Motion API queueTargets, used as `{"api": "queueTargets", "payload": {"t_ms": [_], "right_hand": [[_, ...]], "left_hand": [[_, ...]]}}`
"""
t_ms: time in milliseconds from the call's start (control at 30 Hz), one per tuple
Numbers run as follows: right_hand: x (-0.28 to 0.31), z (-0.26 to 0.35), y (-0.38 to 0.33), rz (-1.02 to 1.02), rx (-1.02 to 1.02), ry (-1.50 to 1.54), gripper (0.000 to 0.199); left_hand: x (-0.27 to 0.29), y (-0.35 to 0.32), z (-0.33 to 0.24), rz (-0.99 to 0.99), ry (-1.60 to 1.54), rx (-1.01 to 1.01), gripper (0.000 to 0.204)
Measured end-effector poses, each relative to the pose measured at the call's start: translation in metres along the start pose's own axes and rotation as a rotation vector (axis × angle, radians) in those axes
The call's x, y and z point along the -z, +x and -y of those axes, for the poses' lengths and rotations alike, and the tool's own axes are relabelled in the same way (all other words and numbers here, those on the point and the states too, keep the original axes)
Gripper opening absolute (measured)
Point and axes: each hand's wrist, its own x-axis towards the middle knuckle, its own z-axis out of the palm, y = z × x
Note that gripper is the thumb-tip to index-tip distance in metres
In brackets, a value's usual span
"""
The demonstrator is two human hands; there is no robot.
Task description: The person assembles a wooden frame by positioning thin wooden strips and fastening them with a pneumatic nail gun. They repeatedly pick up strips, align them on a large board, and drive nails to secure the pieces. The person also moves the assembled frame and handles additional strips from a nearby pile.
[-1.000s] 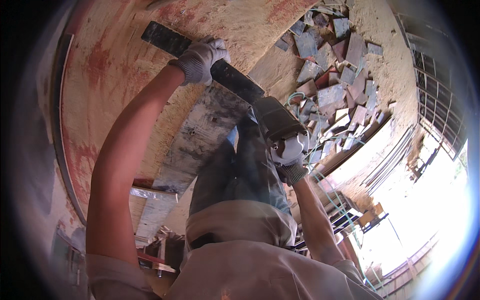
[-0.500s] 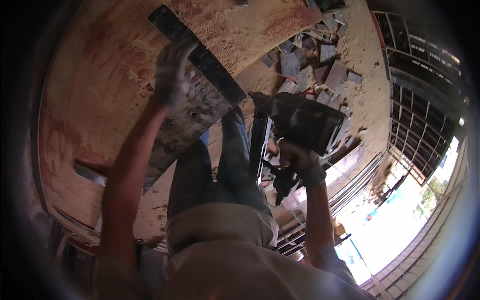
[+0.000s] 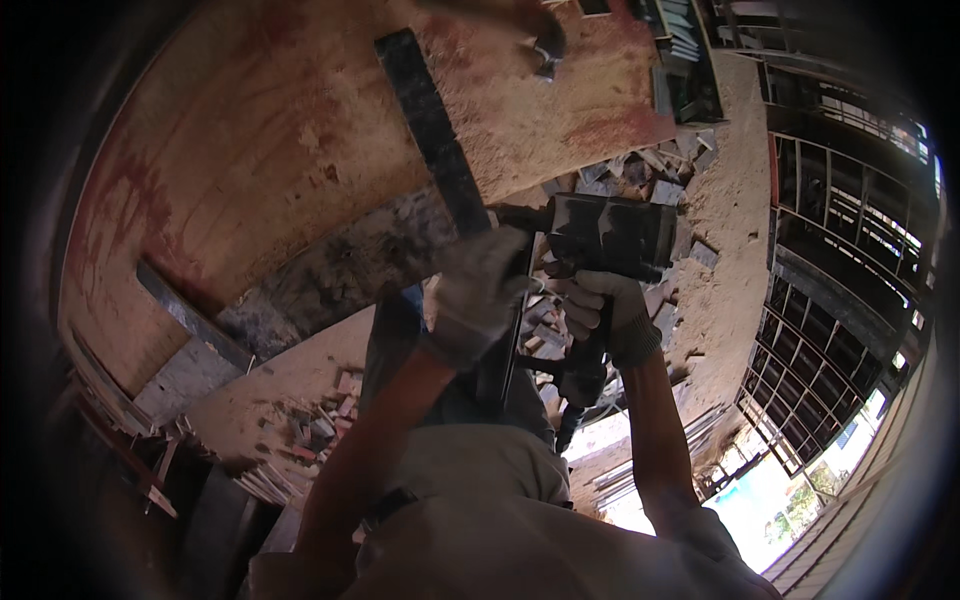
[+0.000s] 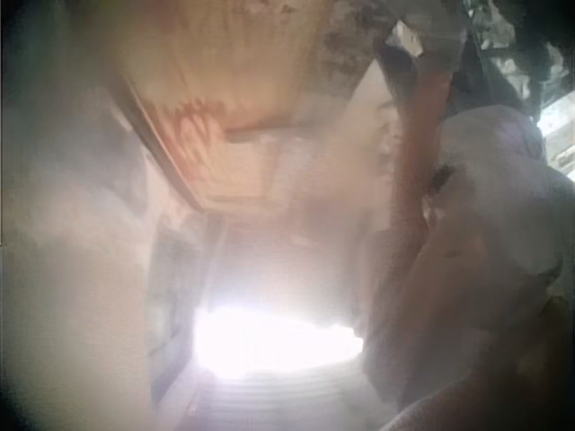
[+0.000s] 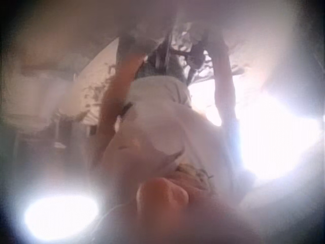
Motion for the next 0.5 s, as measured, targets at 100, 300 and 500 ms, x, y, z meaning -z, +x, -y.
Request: {"api": "queueTargets", "payload": {"t_ms": [100,300,500], "right_hand": [[0.002,0.009,-0.016,0.079,0.028,0.058,0.021],[0.009,0.027,-0.036,-0.057,0.178,0.048,0.025],[0.039,0.103,0.028,0.019,0.226,0.15,0.02]], "left_hand": [[-0.024,0.033,-0.023,0.127,-0.009,0.013,0.014],[-0.008,0.013,-0.064,0.181,-0.005,-0.15,0.017],[0.048,0.005,-0.125,0.413,0.038,-0.046,0.018]]}}
